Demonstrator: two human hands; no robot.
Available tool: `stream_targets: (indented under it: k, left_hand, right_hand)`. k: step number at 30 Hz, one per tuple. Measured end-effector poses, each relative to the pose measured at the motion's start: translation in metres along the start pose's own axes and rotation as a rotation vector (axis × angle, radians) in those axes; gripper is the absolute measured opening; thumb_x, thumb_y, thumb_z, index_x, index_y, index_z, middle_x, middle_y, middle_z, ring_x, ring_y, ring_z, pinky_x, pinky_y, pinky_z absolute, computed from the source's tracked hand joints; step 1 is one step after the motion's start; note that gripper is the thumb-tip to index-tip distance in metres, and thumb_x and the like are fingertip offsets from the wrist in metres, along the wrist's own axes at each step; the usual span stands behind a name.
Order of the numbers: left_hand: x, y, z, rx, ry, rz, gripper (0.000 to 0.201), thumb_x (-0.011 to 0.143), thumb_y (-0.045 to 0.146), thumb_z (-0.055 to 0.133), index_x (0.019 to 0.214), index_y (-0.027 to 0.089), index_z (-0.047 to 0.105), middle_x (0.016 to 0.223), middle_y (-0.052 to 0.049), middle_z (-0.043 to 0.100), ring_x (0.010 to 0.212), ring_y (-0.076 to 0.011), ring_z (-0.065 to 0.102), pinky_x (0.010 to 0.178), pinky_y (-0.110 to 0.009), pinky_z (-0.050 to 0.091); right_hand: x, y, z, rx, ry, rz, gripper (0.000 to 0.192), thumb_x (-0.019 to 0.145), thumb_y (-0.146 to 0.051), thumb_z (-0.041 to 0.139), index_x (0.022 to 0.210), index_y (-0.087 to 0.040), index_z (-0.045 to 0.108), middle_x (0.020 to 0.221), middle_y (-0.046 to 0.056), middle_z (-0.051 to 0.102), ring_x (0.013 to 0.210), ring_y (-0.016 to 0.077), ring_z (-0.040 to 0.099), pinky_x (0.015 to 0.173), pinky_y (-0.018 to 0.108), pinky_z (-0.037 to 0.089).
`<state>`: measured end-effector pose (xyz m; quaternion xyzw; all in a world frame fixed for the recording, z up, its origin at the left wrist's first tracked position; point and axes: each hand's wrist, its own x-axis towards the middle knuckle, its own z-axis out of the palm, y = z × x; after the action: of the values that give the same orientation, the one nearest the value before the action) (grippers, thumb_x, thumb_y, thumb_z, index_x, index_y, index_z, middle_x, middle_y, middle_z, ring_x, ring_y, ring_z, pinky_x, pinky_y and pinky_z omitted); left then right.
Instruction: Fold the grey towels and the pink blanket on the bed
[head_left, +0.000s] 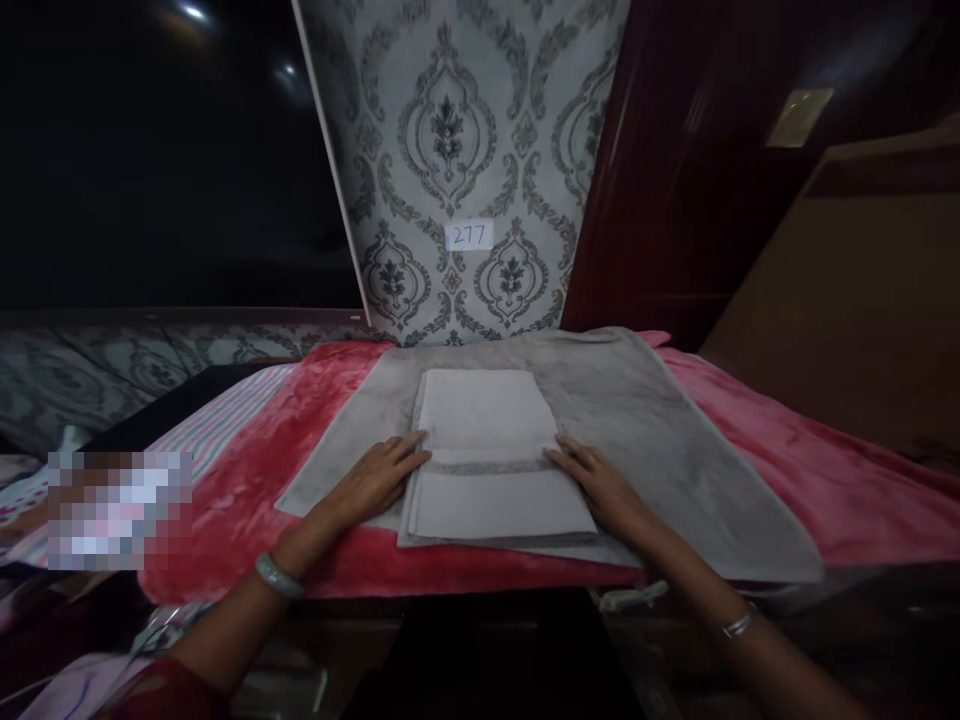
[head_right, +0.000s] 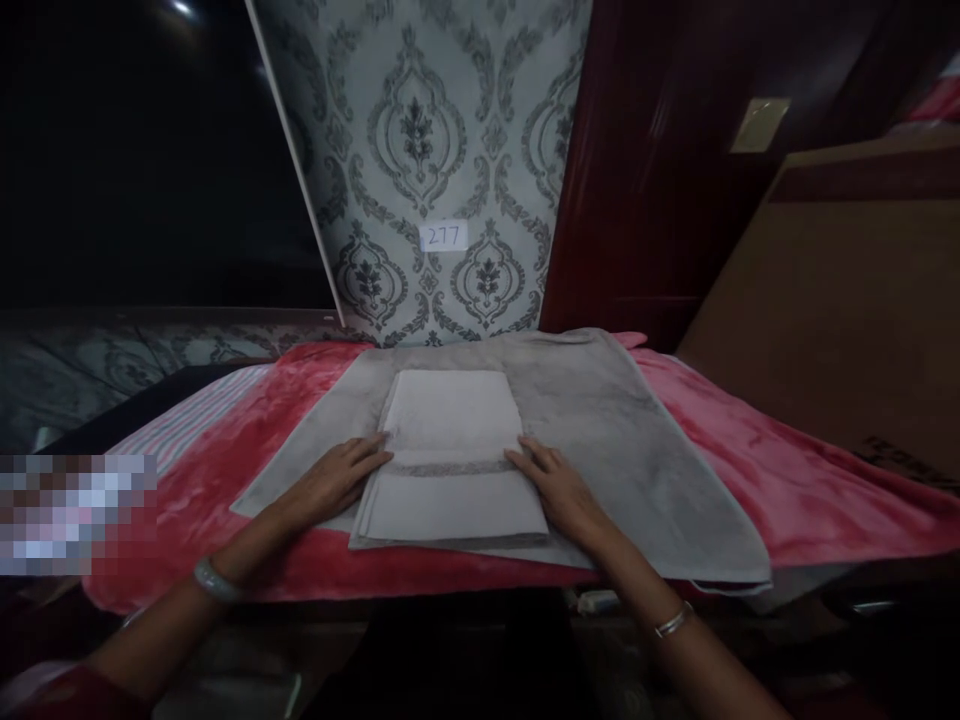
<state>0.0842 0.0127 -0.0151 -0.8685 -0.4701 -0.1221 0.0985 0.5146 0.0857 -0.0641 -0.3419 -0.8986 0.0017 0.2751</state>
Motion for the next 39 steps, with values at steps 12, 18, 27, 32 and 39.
stream_targets:
  k: [12, 18, 27, 32, 39]
  left_hand:
    - [-0.008, 0.001, 0.016, -0.153, 0.158, -0.098, 0.049, 0.083, 0.014, 0.054, 0.132, 0.018, 0.057, 0.135, -0.015, 0.061, 0.124, -0.0277, 0.058, 0.104, -0.043, 0.049]
    - [0.004, 0.02, 0.004, -0.351, 0.157, -0.423, 0.028, 0.076, 0.008, 0.048, 0.096, 0.018, 0.065, 0.095, -0.007, 0.065, 0.093, -0.0219, 0.063, 0.086, -0.036, 0.052]
    - [0.019, 0.047, -0.007, -0.371, 0.129, -0.652, 0.019, 0.082, 0.037, 0.064, 0.075, 0.019, 0.059, 0.08, -0.002, 0.059, 0.073, -0.0172, 0.056, 0.068, -0.029, 0.042]
    - [0.025, 0.048, -0.006, -0.506, 0.08, -0.764, 0.023, 0.074, 0.038, 0.071, 0.069, 0.019, 0.058, 0.066, 0.003, 0.053, 0.064, -0.0149, 0.05, 0.06, -0.026, 0.035]
    - [0.027, 0.051, -0.003, -0.714, 0.127, -0.705, 0.026, 0.074, 0.035, 0.065, 0.09, 0.015, 0.069, 0.063, 0.004, 0.054, 0.06, -0.014, 0.049, 0.057, -0.025, 0.033]
  right_hand:
    - [-0.003, -0.001, 0.003, 0.168, 0.018, 0.01, 0.051, 0.097, -0.023, 0.05, 0.148, -0.03, 0.053, 0.157, 0.01, 0.045, 0.133, 0.0267, 0.052, 0.108, 0.049, 0.045]
    - [-0.009, 0.007, 0.006, 0.249, -0.006, 0.067, 0.056, 0.094, -0.016, 0.04, 0.146, -0.03, 0.056, 0.155, 0.007, 0.048, 0.135, 0.0232, 0.053, 0.11, 0.048, 0.045]
    - [0.001, -0.028, -0.005, 0.187, 0.181, 0.093, 0.049, 0.089, -0.019, 0.045, 0.132, -0.024, 0.067, 0.138, 0.008, 0.064, 0.13, 0.0249, 0.058, 0.112, 0.051, 0.044]
    - [0.033, -0.077, 0.001, 0.35, 0.163, 0.039, 0.042, 0.092, -0.021, 0.046, 0.127, -0.025, 0.07, 0.13, 0.008, 0.069, 0.121, 0.0249, 0.063, 0.108, 0.05, 0.048]
    - [0.099, -0.114, 0.03, 0.752, 0.038, 0.29, 0.04, 0.09, -0.029, 0.051, 0.125, -0.019, 0.07, 0.107, 0.01, 0.073, 0.083, 0.0203, 0.07, 0.071, 0.034, 0.06]
